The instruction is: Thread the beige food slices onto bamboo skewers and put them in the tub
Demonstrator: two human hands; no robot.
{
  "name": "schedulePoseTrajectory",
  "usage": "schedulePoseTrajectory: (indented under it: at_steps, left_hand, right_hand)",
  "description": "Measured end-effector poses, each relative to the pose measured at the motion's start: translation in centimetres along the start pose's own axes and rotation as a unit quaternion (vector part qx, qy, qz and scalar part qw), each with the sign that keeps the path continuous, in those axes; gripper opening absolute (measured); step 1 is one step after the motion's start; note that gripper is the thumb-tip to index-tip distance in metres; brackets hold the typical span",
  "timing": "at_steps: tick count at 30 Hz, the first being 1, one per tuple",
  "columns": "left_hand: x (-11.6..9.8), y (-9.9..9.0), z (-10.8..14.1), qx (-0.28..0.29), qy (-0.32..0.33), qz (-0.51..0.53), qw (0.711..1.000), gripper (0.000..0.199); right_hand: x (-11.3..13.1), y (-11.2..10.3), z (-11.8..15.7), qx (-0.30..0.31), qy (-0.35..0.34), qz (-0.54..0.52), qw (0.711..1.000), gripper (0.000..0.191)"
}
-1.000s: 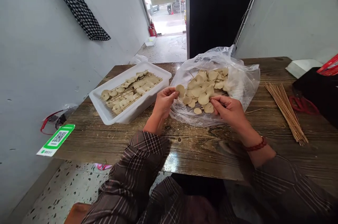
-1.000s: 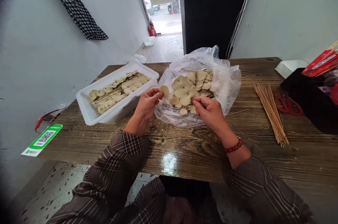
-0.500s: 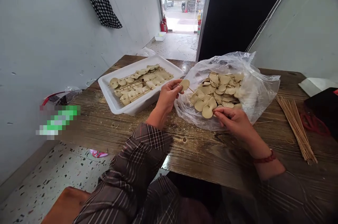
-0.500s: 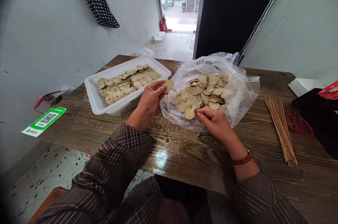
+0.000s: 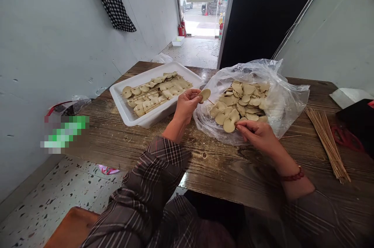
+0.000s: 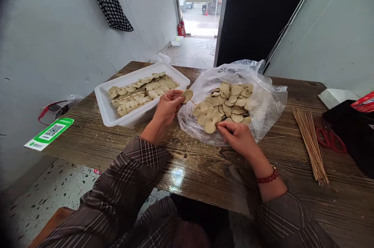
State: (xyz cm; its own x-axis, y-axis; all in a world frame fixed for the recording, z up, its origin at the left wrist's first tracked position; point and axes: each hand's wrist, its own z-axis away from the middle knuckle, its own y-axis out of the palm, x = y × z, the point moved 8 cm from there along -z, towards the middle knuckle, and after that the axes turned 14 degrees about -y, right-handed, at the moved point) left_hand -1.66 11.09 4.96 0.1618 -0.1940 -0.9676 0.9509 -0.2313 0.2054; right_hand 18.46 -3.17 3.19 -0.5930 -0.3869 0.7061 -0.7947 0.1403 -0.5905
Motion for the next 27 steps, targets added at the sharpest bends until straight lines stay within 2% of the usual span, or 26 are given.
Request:
schedulePoseTrajectory:
  at_steps: [10, 15, 20, 24, 27]
  left_hand:
    - [-0.3, 0.2, 0.1, -0.011, 0.040, -0.062, 0.997, 0.018]
    - [-0.1, 0.8, 0.1, 0.013, 0.048, -0.067, 0.996, 0.016]
    - [0.3, 1.4, 0.2, 0.029, 0.039, -0.067, 0.997, 0.012]
    - [0.5, 0.7, 0.0, 0.002, 0.021, -0.041, 0.999, 0.009]
    - [0.9, 0.3, -0.1, 0.003, -0.014, 0.006, 1.000, 0.012]
  right_hand:
    - [0.3, 0.0, -0.2, -0.005, -0.009, 0.023, 1.000, 0.028]
    - [0.3, 0.2, -0.2, -0.004, -0.012, 0.025, 1.000, 0.027]
    - [-0.1, 0.3, -0.1, -0.004, -0.004, 0.026, 1.000, 0.028]
    - [0.0, 0.2, 0.0, -0.010, -0.016, 0.022, 1.000, 0.028]
    - [0.1, 0.1, 0.0, -0.008, -0.025, 0.017, 1.000, 0.029]
